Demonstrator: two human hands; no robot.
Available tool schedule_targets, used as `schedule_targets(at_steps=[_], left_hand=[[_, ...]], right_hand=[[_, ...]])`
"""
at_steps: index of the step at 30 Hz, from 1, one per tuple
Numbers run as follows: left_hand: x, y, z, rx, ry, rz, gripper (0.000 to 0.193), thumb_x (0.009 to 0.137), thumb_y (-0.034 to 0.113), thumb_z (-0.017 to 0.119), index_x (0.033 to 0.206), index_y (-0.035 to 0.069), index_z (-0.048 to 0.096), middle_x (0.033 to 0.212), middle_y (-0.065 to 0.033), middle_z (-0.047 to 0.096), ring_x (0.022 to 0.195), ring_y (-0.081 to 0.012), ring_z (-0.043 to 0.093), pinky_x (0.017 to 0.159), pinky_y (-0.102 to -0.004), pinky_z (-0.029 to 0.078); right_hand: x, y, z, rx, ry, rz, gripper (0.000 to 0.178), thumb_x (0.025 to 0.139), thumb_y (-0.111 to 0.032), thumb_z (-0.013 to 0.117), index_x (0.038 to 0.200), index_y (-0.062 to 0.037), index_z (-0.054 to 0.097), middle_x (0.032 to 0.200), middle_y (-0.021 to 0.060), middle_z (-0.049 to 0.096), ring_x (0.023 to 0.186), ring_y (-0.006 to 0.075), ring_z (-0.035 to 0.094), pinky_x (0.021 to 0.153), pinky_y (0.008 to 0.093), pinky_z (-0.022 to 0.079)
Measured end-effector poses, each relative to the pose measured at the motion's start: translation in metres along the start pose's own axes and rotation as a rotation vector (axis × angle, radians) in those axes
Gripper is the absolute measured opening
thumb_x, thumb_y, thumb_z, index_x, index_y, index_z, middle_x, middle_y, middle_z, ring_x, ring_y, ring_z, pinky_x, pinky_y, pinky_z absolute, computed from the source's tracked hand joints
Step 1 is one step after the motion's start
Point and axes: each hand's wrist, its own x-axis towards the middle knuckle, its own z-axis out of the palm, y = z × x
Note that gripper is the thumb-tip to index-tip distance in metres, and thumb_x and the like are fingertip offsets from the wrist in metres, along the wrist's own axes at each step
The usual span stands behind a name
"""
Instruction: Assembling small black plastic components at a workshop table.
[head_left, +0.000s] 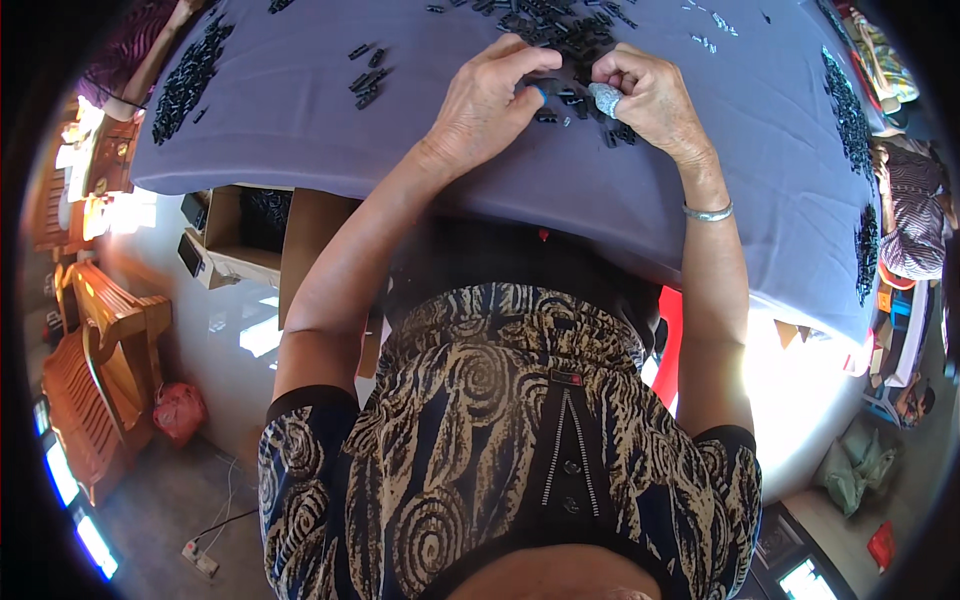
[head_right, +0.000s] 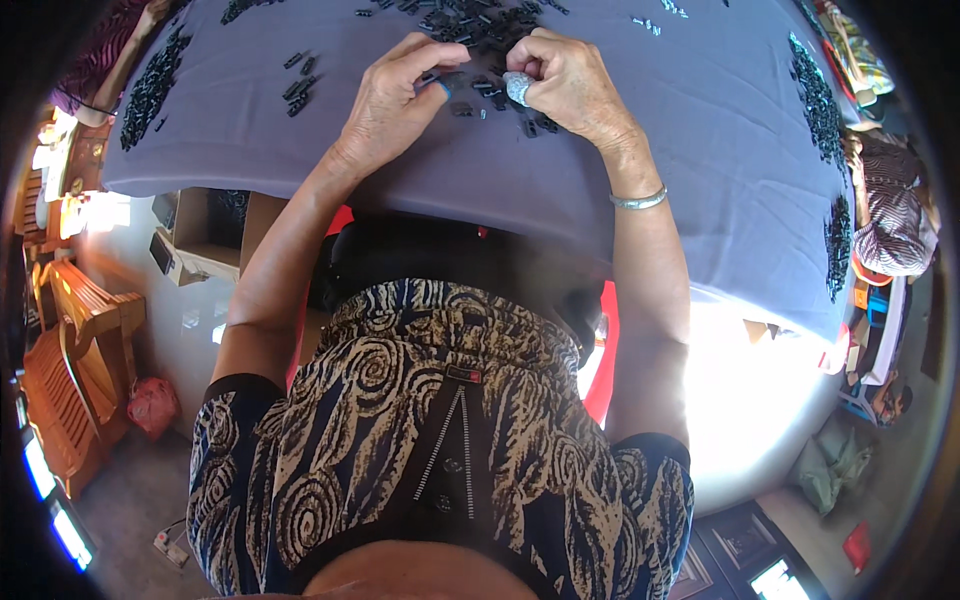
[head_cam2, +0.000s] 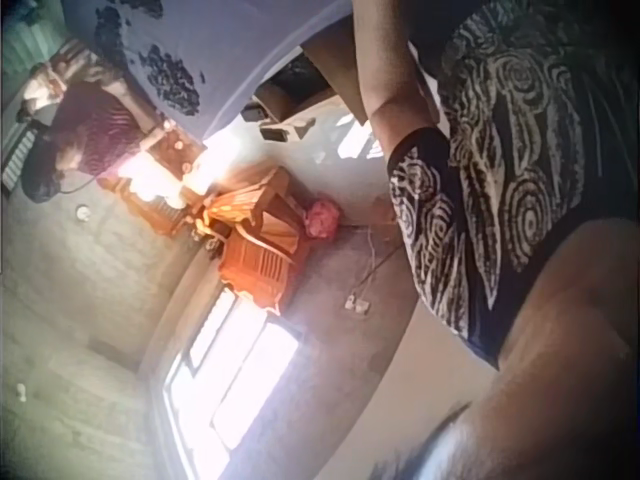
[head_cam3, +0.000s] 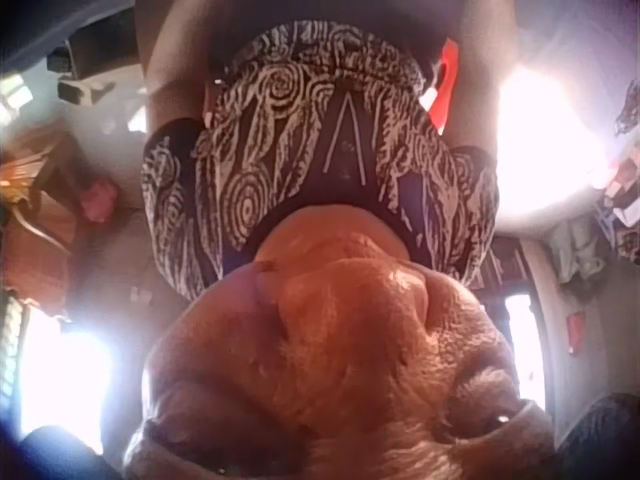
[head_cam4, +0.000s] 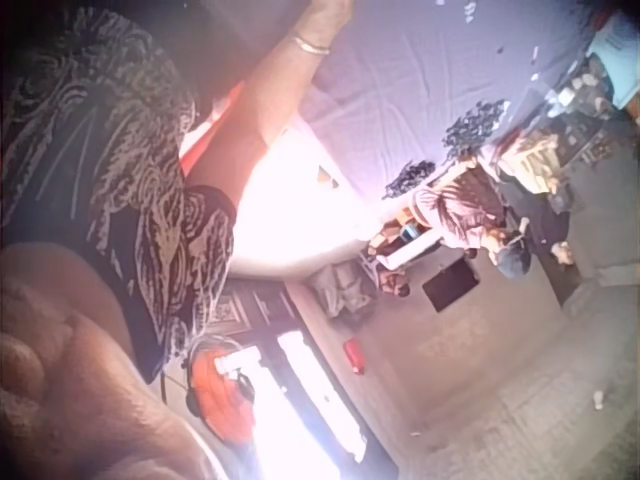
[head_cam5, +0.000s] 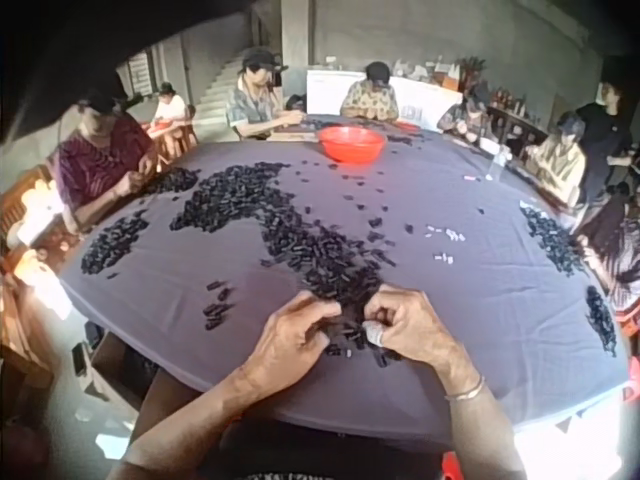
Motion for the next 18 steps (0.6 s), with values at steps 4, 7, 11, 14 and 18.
schedule_targets(at_steps=[4,7,11,14,18], left_hand=[[0.002,0.009,0.001,-0.082,-0.029,-0.100,0.037,0.073,-0.008,0.051,0.106,0.006,0.059,0.088,-0.0070,0.057,0.078,-0.0157,0.057,0.069,-0.0247,0.046],[-0.002,0.006,0.006,-0.224,-0.054,-0.176,0.034,0.076,-0.008,0.051,0.106,0.006,0.060,0.089,-0.0040,0.058,0.078,-0.0101,0.055,0.068,-0.0230,0.045],[-0.003,0.006,0.005,-0.468,-0.029,-0.237,0.029,0.081,-0.009,0.050,0.102,0.005,0.063,0.090,-0.0010,0.060,0.080,-0.0059,0.053,0.070,-0.0210,0.045],[-0.001,-0.004,0.002,-0.435,0.067,-0.238,0.026,0.081,-0.010,0.050,0.097,0.004,0.065,0.086,-0.0003,0.061,0.077,-0.0060,0.054,0.070,-0.0209,0.045],[0.003,-0.026,-0.024,0.138,0.233,-0.089,0.017,0.071,0.002,0.057,0.085,0.007,0.065,0.080,-0.0116,0.060,0.066,-0.0274,0.059,0.063,-0.0324,0.048]], right_hand=[[-0.001,-0.019,0.001,0.037,0.001,0.019,0.016,0.063,0.003,0.066,0.077,-0.0016,0.060,0.068,0.0031,0.055,0.059,0.0122,0.053,0.056,0.0257,0.045],[-0.003,-0.029,0.005,0.096,0.046,-0.036,0.016,0.065,0.001,0.069,0.077,-0.0024,0.060,0.068,0.0014,0.055,0.060,0.0105,0.053,0.055,0.0249,0.045],[-0.003,-0.033,0.007,0.116,0.091,-0.084,0.016,0.067,0.000,0.070,0.078,-0.0022,0.060,0.068,0.0016,0.054,0.059,0.0104,0.053,0.054,0.0240,0.045],[-0.004,-0.027,0.007,0.114,0.127,-0.055,0.014,0.070,-0.001,0.070,0.080,-0.0023,0.060,0.068,0.0016,0.054,0.059,0.0093,0.053,0.055,0.0232,0.045],[-0.002,-0.004,0.005,0.167,0.273,0.012,0.011,0.075,-0.002,0.067,0.085,-0.0033,0.062,0.073,0.0005,0.059,0.067,0.0061,0.056,0.061,0.0200,0.047]])
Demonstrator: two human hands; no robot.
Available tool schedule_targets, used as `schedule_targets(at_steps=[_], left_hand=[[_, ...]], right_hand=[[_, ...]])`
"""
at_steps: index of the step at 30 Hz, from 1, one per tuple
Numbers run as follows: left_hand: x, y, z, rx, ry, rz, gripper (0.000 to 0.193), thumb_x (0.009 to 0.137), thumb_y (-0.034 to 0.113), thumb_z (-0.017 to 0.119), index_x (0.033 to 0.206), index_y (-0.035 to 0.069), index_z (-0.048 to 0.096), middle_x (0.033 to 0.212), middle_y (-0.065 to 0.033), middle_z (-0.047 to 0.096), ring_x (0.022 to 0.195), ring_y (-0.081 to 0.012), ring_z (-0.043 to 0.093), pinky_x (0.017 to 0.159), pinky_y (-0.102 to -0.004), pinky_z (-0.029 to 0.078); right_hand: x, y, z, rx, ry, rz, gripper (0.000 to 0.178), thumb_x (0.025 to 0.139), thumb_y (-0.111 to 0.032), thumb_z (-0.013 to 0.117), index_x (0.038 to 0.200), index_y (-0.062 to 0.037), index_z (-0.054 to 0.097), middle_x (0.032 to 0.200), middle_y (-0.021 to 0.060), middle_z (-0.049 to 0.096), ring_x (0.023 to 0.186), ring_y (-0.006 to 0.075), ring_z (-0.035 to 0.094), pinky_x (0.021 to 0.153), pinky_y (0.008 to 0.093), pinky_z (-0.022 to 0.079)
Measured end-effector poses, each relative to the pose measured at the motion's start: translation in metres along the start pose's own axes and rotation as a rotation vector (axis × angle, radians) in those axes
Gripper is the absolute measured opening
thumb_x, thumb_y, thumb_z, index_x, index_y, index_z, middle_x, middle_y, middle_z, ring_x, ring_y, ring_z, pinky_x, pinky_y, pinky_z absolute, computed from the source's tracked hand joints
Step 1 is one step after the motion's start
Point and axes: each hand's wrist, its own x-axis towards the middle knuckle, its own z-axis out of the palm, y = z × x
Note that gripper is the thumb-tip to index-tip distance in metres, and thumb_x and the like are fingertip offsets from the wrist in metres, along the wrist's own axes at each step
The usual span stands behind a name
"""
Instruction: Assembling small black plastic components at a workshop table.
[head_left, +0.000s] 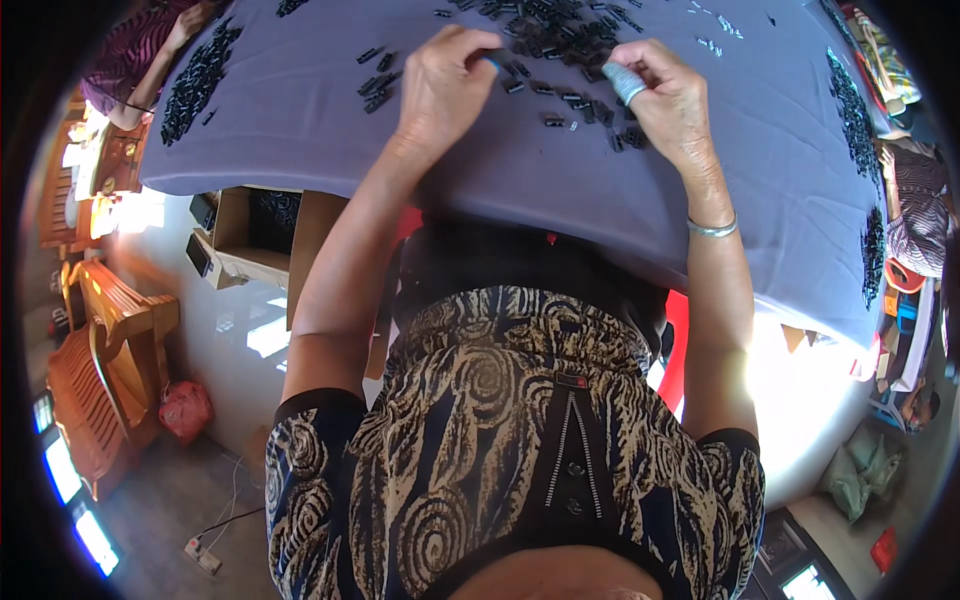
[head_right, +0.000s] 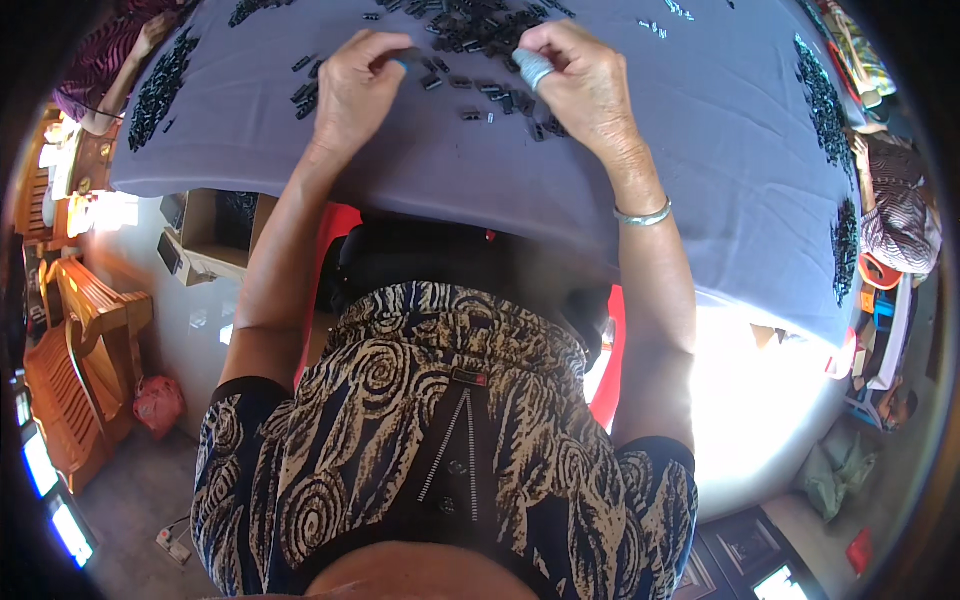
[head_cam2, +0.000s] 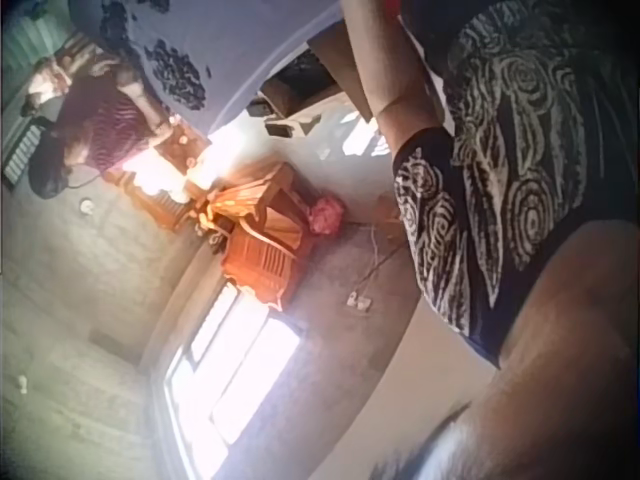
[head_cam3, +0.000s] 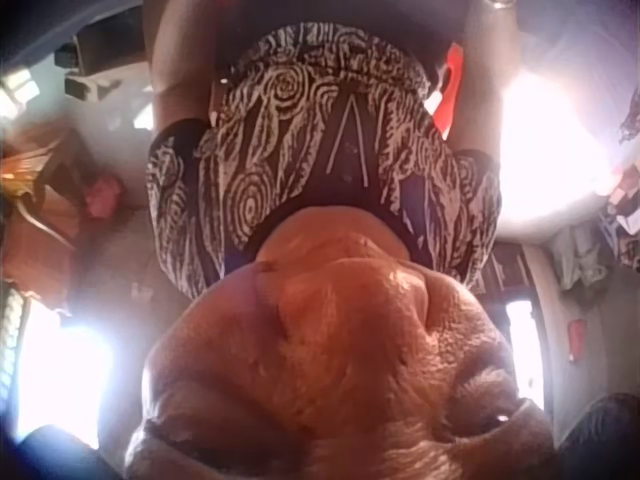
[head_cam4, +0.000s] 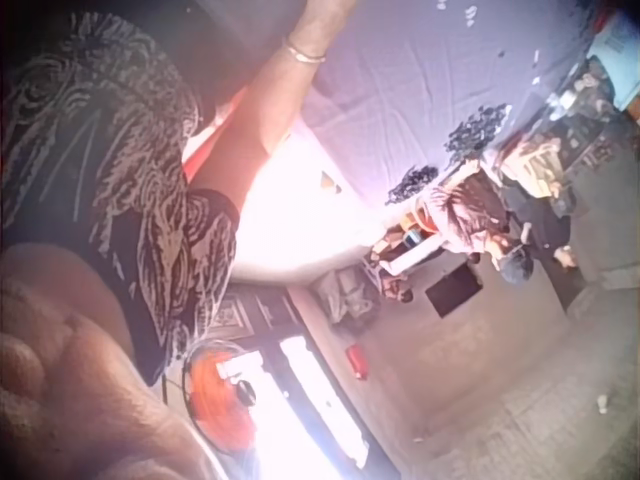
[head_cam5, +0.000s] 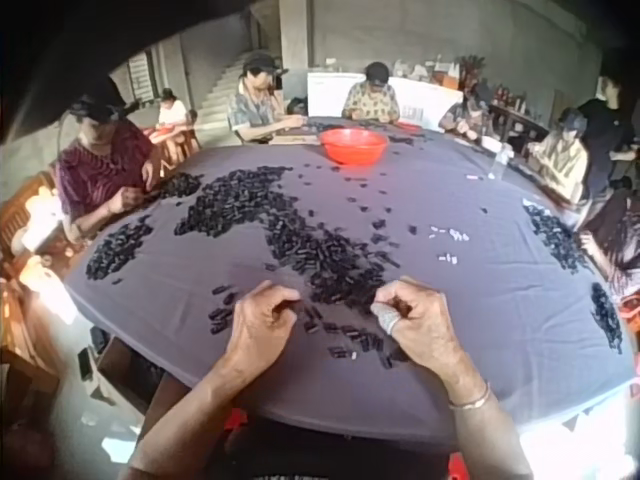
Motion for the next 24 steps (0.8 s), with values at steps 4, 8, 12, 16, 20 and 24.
schedule_targets(at_steps=[4,8,12,16,20,24], left_hand=[[0.003,-0.020,-0.014,0.335,-0.034,-0.067,0.015,0.072,0.013,0.060,0.085,0.009,0.066,0.086,-0.0088,0.061,0.075,-0.0306,0.061,0.069,-0.0397,0.050],[0.003,-0.031,-0.022,0.501,-0.062,-0.111,0.017,0.073,0.016,0.060,0.087,0.011,0.067,0.091,-0.0082,0.061,0.077,-0.0317,0.062,0.072,-0.0410,0.051],[0.003,-0.038,-0.030,0.594,-0.068,-0.089,0.017,0.075,0.016,0.059,0.089,0.012,0.066,0.090,-0.0074,0.060,0.081,-0.0304,0.061,0.073,-0.0399,0.050],[0.007,-0.023,-0.028,0.478,-0.034,0.003,0.017,0.076,0.010,0.058,0.091,0.009,0.065,0.088,-0.0066,0.059,0.081,-0.0277,0.061,0.072,-0.0363,0.049],[0.009,0.007,-0.016,0.058,-0.212,0.017,0.018,0.072,-0.001,0.056,0.088,0.004,0.063,0.085,-0.0088,0.060,0.072,-0.0238,0.059,0.065,-0.0307,0.048],[-0.005,0.002,0.002,0.058,-0.311,0.036,0.020,0.071,0.004,0.060,0.090,0.008,0.064,0.087,-0.0055,0.058,0.079,-0.0250,0.060,0.071,-0.0334,0.049]], right_hand=[[0.002,0.018,-0.015,-0.002,0.032,0.115,0.006,0.081,0.000,0.062,0.087,-0.0007,0.063,0.073,-0.0059,0.058,0.069,0.0005,0.051,0.063,0.0155,0.042],[0.002,0.021,-0.023,0.029,0.042,0.155,0.009,0.081,0.002,0.059,0.088,-0.0007,0.064,0.074,-0.0059,0.059,0.070,0.0013,0.051,0.063,0.0161,0.042],[0.000,0.018,-0.024,-0.049,0.010,0.253,0.009,0.082,0.001,0.059,0.089,-0.0010,0.064,0.074,-0.0058,0.058,0.069,0.0018,0.050,0.063,0.0166,0.041],[0.000,0.021,-0.021,-0.006,-0.014,0.242,0.009,0.082,0.000,0.058,0.089,-0.0022,0.064,0.074,-0.0056,0.057,0.069,0.0022,0.049,0.064,0.0169,0.040],[-0.001,0.022,-0.022,0.010,-0.048,0.226,0.009,0.082,-0.001,0.059,0.089,-0.0026,0.065,0.075,-0.0056,0.058,0.070,0.0023,0.049,0.065,0.0171,0.041],[-0.001,0.020,-0.022,-0.013,-0.046,0.238,0.008,0.083,-0.004,0.061,0.089,-0.0023,0.064,0.076,-0.0059,0.058,0.070,0.0023,0.049,0.065,0.0172,0.041]])
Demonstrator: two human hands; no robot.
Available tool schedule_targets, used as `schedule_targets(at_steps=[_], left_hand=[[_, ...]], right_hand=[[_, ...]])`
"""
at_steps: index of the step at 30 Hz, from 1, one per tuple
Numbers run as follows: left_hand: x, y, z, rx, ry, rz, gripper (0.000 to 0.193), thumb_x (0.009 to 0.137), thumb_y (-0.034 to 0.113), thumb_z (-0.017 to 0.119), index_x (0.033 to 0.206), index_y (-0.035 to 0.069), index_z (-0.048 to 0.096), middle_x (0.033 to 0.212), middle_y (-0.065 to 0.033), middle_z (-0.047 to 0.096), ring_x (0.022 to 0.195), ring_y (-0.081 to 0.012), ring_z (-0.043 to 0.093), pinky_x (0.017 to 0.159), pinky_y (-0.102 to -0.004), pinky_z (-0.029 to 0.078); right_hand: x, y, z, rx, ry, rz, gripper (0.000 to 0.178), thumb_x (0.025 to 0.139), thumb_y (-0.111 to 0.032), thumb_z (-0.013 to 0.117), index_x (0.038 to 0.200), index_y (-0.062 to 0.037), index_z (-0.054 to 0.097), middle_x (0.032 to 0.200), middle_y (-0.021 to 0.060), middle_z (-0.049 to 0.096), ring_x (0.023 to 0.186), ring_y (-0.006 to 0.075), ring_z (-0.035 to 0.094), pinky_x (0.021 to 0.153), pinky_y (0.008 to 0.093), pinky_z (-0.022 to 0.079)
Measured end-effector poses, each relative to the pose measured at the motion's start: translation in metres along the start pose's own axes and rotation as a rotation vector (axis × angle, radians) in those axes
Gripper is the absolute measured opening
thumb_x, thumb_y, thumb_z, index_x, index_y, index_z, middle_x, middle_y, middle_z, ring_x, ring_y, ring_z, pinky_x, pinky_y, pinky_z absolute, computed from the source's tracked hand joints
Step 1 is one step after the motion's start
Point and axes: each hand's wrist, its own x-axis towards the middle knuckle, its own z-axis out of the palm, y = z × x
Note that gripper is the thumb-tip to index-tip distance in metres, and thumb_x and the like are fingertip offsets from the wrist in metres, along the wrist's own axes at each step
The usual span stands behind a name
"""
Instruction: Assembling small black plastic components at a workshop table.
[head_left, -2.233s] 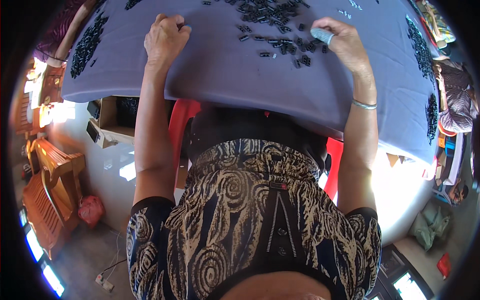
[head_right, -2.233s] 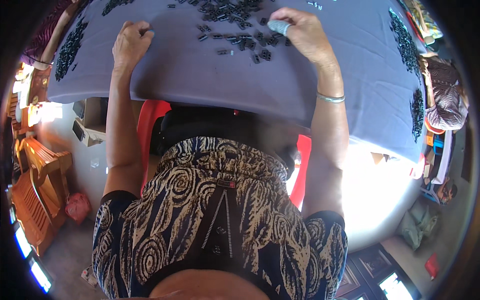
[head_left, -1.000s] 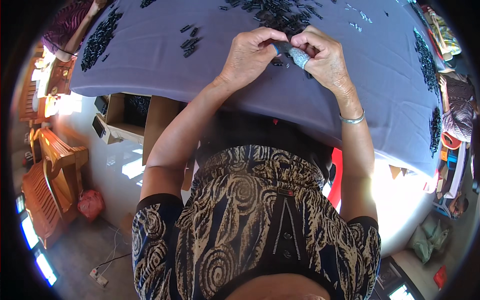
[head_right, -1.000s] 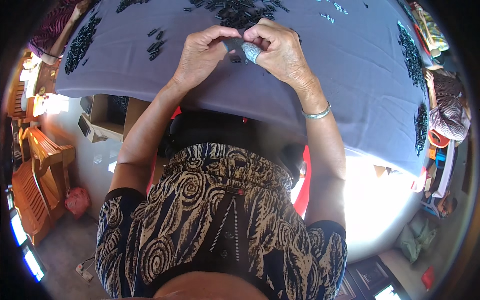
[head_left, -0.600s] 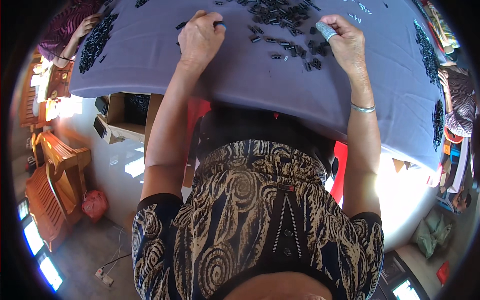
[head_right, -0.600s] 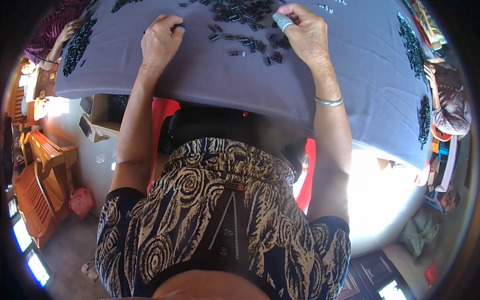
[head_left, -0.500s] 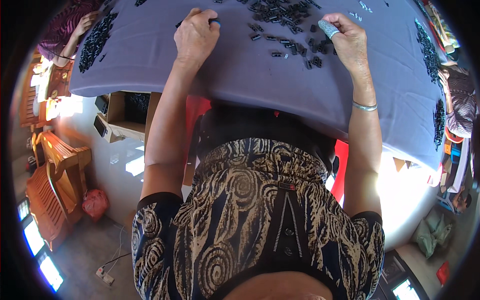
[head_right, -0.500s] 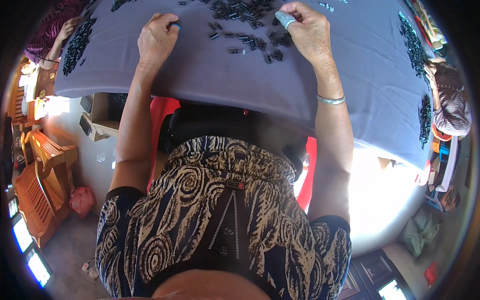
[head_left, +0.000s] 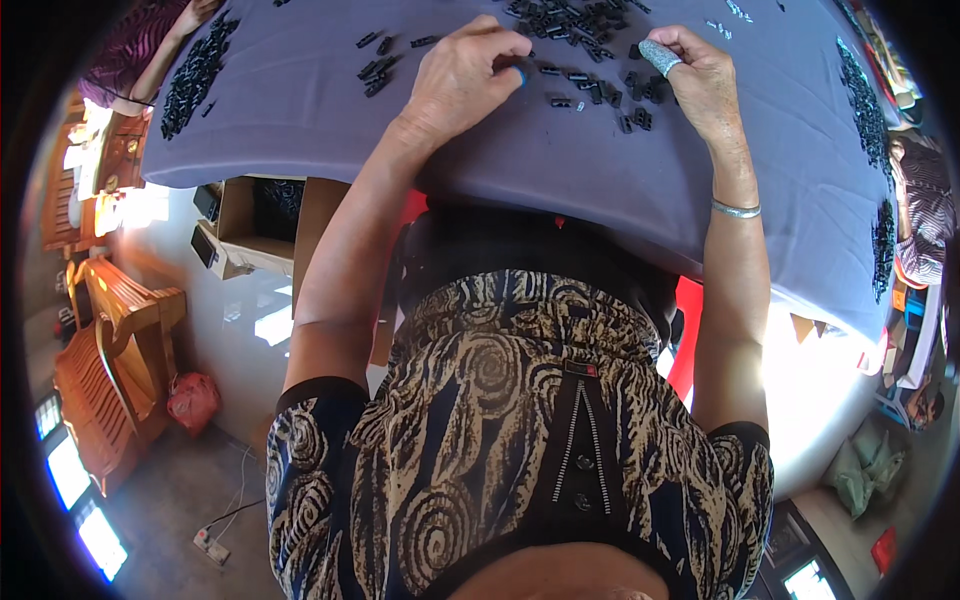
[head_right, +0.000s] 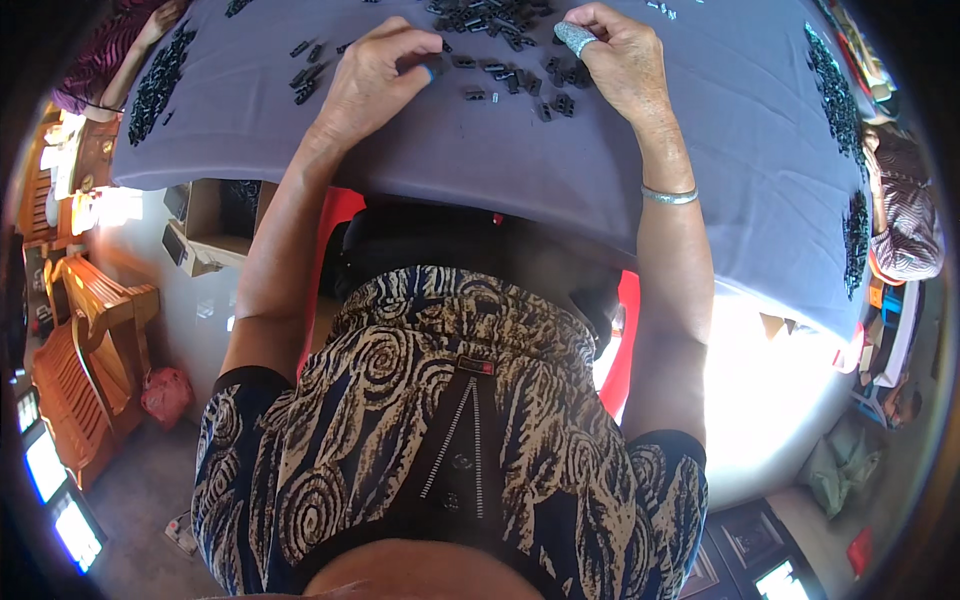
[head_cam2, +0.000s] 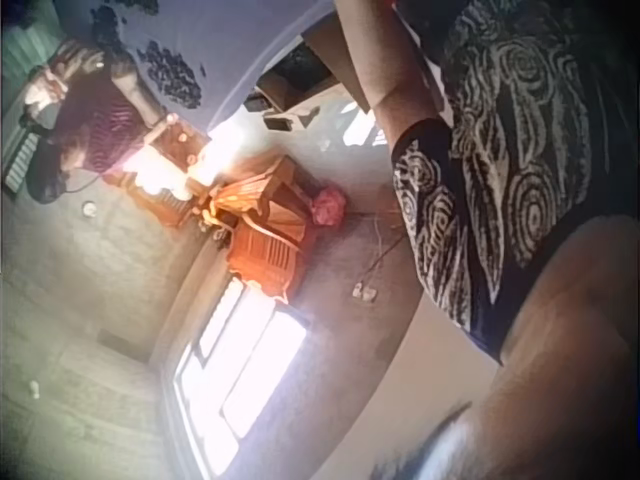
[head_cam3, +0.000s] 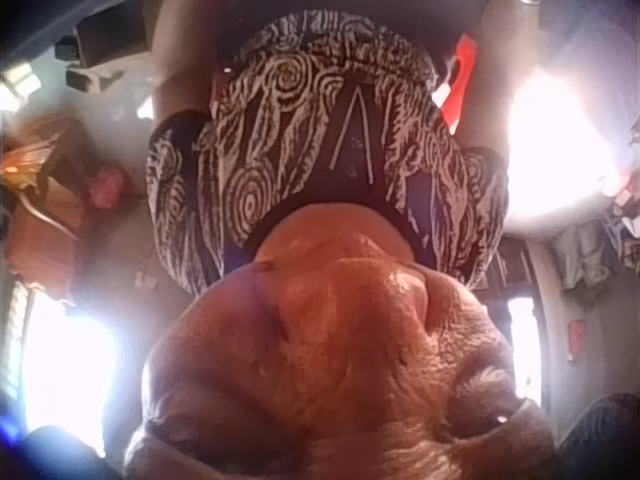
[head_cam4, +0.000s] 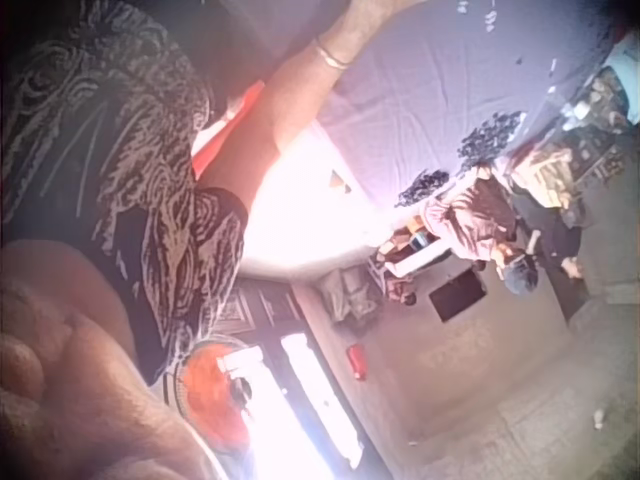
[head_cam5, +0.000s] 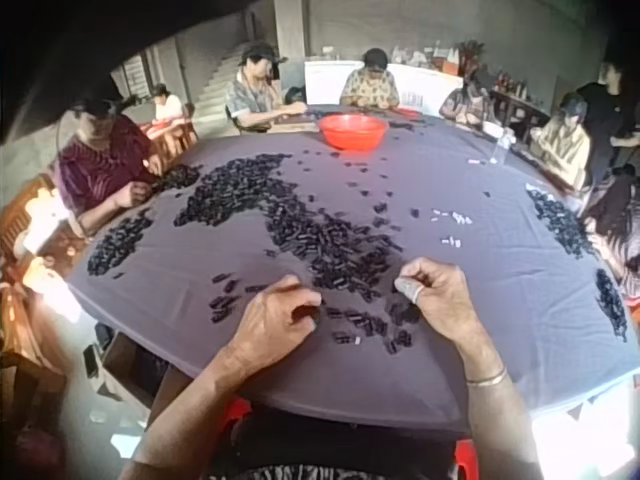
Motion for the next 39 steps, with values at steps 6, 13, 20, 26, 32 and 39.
schedule_targets(at_steps=[6,13,20,26,32,39], left_hand=[[-0.004,0.001,0.004,0.155,-0.033,0.034,0.021,0.072,0.003,0.056,0.091,0.011,0.063,0.088,-0.0070,0.056,0.083,-0.0290,0.059,0.072,-0.0396,0.049],[-0.001,0.000,0.002,0.044,0.012,0.157,0.029,0.074,-0.005,0.050,0.099,0.005,0.062,0.086,-0.0078,0.053,0.078,-0.0214,0.057,0.068,-0.0299,0.046],[-0.003,0.020,0.004,-1.209,-0.034,-0.377,0.021,0.084,-0.001,0.050,0.099,0.004,0.064,0.098,-0.0048,0.060,0.080,-0.0116,0.056,0.069,-0.0242,0.043],[0.000,0.029,0.007,-1.595,-0.056,-0.616,0.019,0.083,0.013,0.063,0.101,0.008,0.058,0.095,-0.0052,0.062,0.084,-0.0129,0.059,0.070,-0.0265,0.044],[0.001,0.043,0.015,-1.752,-0.073,-0.644,0.025,0.082,0.016,0.065,0.104,0.010,0.054,0.091,-0.0016,0.060,0.088,-0.0128,0.057,0.074,-0.0279,0.044],[-0.005,0.049,0.010,-1.616,-0.068,-0.669,0.031,0.087,0.020,0.057,0.113,0.005,0.049,0.102,-0.0075,0.057,0.095,-0.0193,0.057,0.084,-0.0354,0.046]], right_hand=[[0.000,0.003,0.000,0.021,0.020,-0.007,0.009,0.083,-0.005,0.062,0.090,-0.0023,0.065,0.076,-0.0060,0.058,0.071,0.0023,0.050,0.066,0.0174,0.041],[0.000,0.007,0.003,0.098,-0.044,-0.069,0.012,0.083,-0.001,0.060,0.094,-0.0016,0.064,0.079,-0.0051,0.059,0.075,0.0025,0.052,0.069,0.0175,0.043],[-0.007,-0.008,0.011,0.152,-0.116,-0.109,0.011,0.084,-0.002,0.061,0.095,-0.0014,0.062,0.081,-0.0037,0.060,0.076,0.0032,0.053,0.070,0.0174,0.044],[-0.015,-0.042,0.030,0.128,-0.104,-0.202,0.021,0.073,-0.008,0.074,0.090,-0.0047,0.062,0.071,-0.0028,0.057,0.058,0.0017,0.048,0.052,0.0180,0.043],[-0.022,-0.064,0.039,-0.146,0.074,-0.423,0.020,0.069,-0.011,0.074,0.080,-0.0058,0.058,0.069,0.0044,0.054,0.055,0.0159,0.056,0.050,0.0269,0.046],[-0.023,-0.062,0.048,-0.179,0.169,-0.558,0.015,0.068,-0.011,0.067,0.070,-0.0074,0.053,0.068,0.0059,0.054,0.058,0.0238,0.057,0.050,0.0331,0.048]])
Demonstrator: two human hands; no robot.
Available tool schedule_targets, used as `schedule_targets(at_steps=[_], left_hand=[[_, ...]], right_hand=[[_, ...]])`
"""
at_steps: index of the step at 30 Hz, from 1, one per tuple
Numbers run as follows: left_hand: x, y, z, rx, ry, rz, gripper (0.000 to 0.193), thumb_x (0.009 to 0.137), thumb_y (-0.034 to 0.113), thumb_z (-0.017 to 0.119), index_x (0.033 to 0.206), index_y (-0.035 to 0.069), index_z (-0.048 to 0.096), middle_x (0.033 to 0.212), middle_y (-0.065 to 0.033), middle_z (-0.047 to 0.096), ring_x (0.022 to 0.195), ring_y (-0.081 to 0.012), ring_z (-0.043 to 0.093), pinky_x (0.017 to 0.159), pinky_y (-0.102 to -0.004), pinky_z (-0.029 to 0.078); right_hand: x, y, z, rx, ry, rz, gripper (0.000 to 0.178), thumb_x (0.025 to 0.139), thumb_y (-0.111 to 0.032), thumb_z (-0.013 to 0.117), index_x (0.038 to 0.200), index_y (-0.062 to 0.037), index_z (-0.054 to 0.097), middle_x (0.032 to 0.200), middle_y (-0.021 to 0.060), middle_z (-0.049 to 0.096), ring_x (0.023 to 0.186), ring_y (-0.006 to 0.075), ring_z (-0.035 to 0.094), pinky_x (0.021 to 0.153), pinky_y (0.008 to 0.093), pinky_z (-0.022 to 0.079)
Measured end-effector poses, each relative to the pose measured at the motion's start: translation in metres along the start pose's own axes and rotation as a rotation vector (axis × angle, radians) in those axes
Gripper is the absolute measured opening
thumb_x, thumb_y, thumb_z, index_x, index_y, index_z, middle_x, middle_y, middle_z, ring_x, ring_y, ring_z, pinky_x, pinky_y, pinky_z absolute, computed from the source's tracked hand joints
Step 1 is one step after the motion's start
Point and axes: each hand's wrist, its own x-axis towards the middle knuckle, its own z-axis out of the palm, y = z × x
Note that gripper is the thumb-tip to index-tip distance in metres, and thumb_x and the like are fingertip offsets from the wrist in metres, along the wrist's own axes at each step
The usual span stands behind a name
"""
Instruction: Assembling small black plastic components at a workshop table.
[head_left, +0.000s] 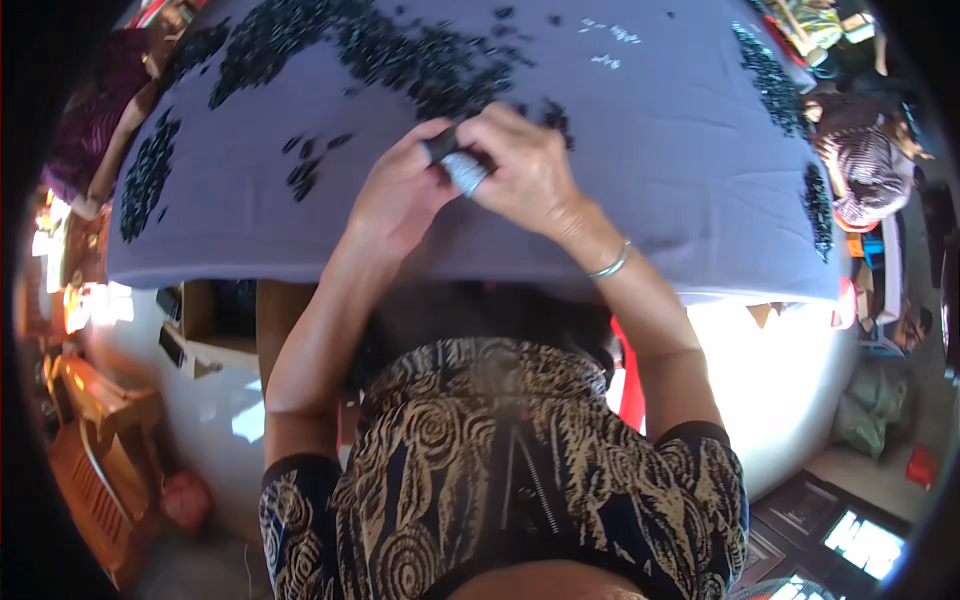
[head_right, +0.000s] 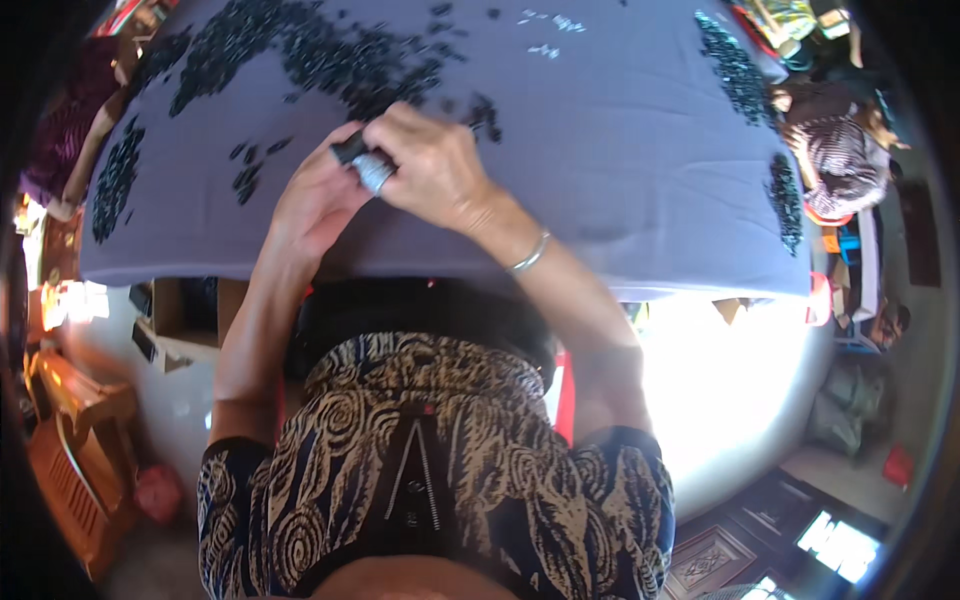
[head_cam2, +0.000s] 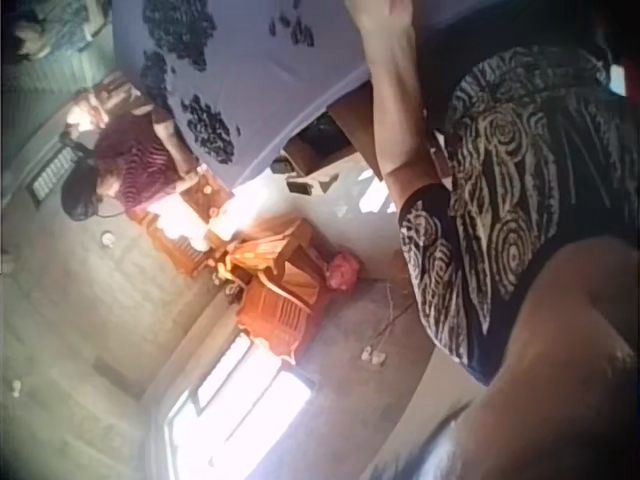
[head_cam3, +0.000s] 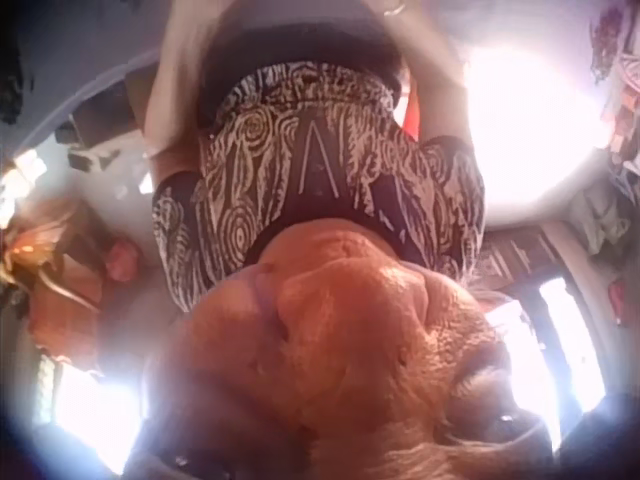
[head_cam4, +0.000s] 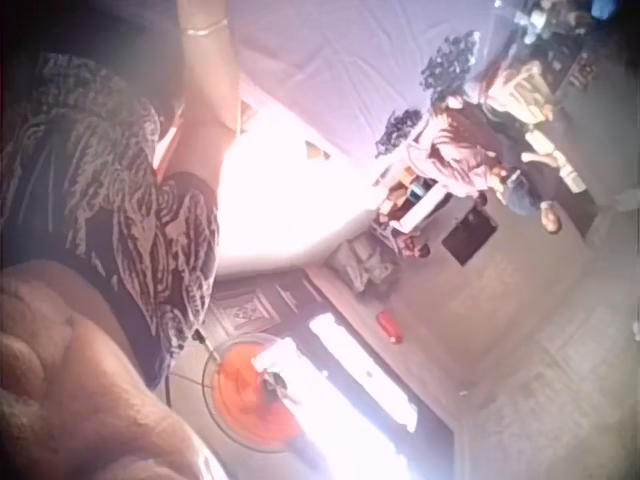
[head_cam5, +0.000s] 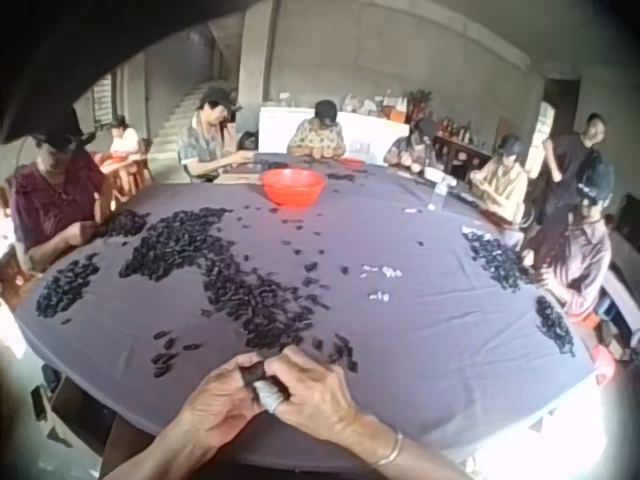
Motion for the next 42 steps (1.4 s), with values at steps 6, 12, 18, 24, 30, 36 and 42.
schedule_targets(at_steps=[6,12,18,24,30,36,42], left_hand=[[-0.004,-0.006,-0.018,0.077,-0.031,0.072,0.026,0.089,0.020,0.055,0.110,0.005,0.053,0.100,-0.0044,0.058,0.093,-0.0164,0.057,0.083,-0.0343,0.046],[-0.006,0.003,-0.001,0.098,0.031,0.068,0.011,0.087,0.014,0.059,0.096,0.008,0.059,0.087,-0.0011,0.062,0.074,-0.0098,0.057,0.068,-0.0274,0.047],[0.002,-0.003,-0.019,0.383,0.013,0.265,0.020,0.087,0.006,0.055,0.106,0.002,0.058,0.088,-0.0050,0.062,0.073,-0.0125,0.060,0.063,-0.0254,0.048],[-0.003,0.003,-0.001,0.339,-0.003,0.219,0.022,0.086,-0.001,0.051,0.106,-0.002,0.060,0.091,-0.0070,0.062,0.076,-0.0165,0.063,0.065,-0.0260,0.050],[-0.006,0.005,-0.002,0.323,0.029,0.219,0.019,0.085,0.002,0.057,0.103,-0.002,0.062,0.087,-0.0080,0.063,0.074,-0.0156,0.062,0.064,-0.0255,0.050],[-0.003,0.002,0.000,0.645,0.026,0.499,0.021,0.088,0.012,0.056,0.103,-0.001,0.063,0.082,-0.0039,0.062,0.067,-0.0086,0.056,0.063,-0.0217,0.047],[-0.005,0.011,-0.002,0.645,0.099,0.290,0.027,0.087,0.015,0.052,0.109,0.000,0.057,0.087,-0.0048,0.062,0.070,-0.0093,0.056,0.065,-0.0231,0.047]], right_hand=[[-0.002,-0.007,-0.004,0.031,-0.033,0.020,0.019,0.064,-0.004,0.068,0.077,-0.0052,0.054,0.070,0.0074,0.051,0.058,0.0251,0.055,0.049,0.0330,0.046],[-0.002,-0.007,-0.003,0.116,-0.045,0.048,0.020,0.064,-0.003,0.068,0.076,-0.0041,0.051,0.070,0.0087,0.052,0.061,0.0269,0.056,0.052,0.0349,0.046],[-0.001,0.000,-0.007,0.442,-0.088,0.292,0.013,0.073,0.002,0.066,0.080,-0.0027,0.055,0.067,-0.0015,0.054,0.061,0.0016,0.048,0.052,0.0193,0.042],[-0.004,0.016,-0.009,0.676,-0.177,0.451,0.014,0.074,0.001,0.069,0.078,-0.0008,0.055,0.068,-0.0009,0.057,0.064,0.0025,0.051,0.057,0.0209,0.045],[-0.001,0.000,-0.004,0.550,-0.164,0.429,0.020,0.070,-0.004,0.071,0.075,-0.0014,0.052,0.063,0.0046,0.059,0.059,0.0074,0.055,0.055,0.0249,0.046],[-0.003,-0.007,-0.003,0.242,-0.071,0.283,0.026,0.066,-0.003,0.073,0.077,-0.0020,0.050,0.068,0.0092,0.057,0.058,0.0200,0.059,0.053,0.0298,0.048],[-0.001,-0.011,-0.002,0.307,-0.137,0.320,0.021,0.068,0.000,0.069,0.081,-0.0015,0.052,0.072,0.0099,0.057,0.061,0.0206,0.058,0.056,0.0297,0.048]])
